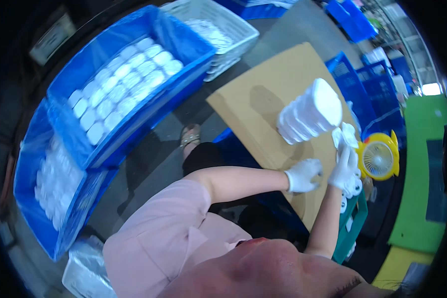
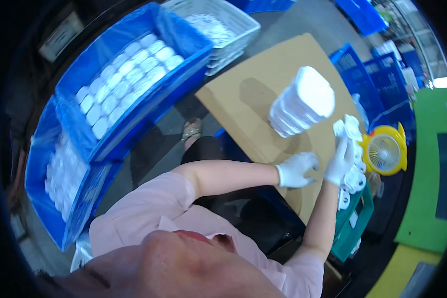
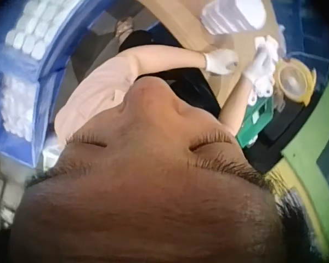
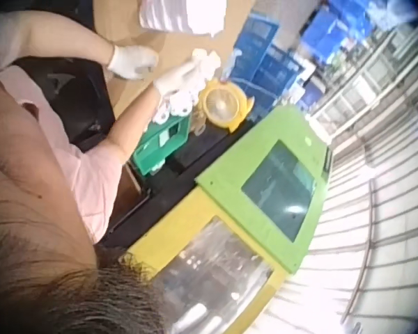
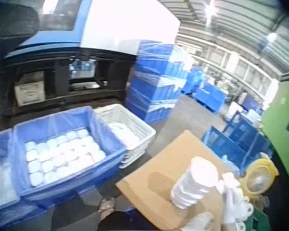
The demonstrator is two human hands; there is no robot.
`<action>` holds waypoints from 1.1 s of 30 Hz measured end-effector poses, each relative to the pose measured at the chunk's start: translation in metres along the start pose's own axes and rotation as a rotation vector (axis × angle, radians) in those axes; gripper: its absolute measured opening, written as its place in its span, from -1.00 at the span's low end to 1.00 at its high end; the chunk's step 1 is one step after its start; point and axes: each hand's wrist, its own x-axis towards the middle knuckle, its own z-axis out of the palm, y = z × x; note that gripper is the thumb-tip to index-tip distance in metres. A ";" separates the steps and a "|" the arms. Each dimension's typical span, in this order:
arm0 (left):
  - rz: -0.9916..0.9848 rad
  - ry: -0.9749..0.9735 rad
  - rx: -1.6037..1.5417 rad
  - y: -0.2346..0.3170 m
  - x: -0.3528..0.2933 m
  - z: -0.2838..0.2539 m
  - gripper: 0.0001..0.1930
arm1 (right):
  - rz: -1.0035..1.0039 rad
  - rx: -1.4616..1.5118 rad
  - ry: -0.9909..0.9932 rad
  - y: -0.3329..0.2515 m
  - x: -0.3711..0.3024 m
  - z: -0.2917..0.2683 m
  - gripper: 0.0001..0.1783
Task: Manually assembling and inspecting plastic components at a workstation.
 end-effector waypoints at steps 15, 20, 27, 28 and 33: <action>0.644 -0.106 0.166 0.009 -0.057 -0.059 -0.84 | -0.028 -0.693 -0.262 0.113 -0.096 -0.014 -0.69; 0.658 -0.062 0.348 0.020 -0.095 -0.130 -0.86 | -0.076 -0.895 -0.166 0.053 -0.099 -0.005 -0.62; 0.168 0.199 0.341 0.039 -0.158 -0.211 -0.86 | 0.011 -1.078 -0.124 0.062 -0.096 -0.018 -0.55; 0.092 0.241 0.360 0.039 -0.166 -0.219 -0.86 | -0.016 -1.051 -0.121 0.060 -0.096 -0.015 -0.54; -0.227 0.206 0.446 0.040 -0.200 -0.254 -0.81 | 0.133 -1.032 -0.162 0.037 -0.105 0.018 -0.54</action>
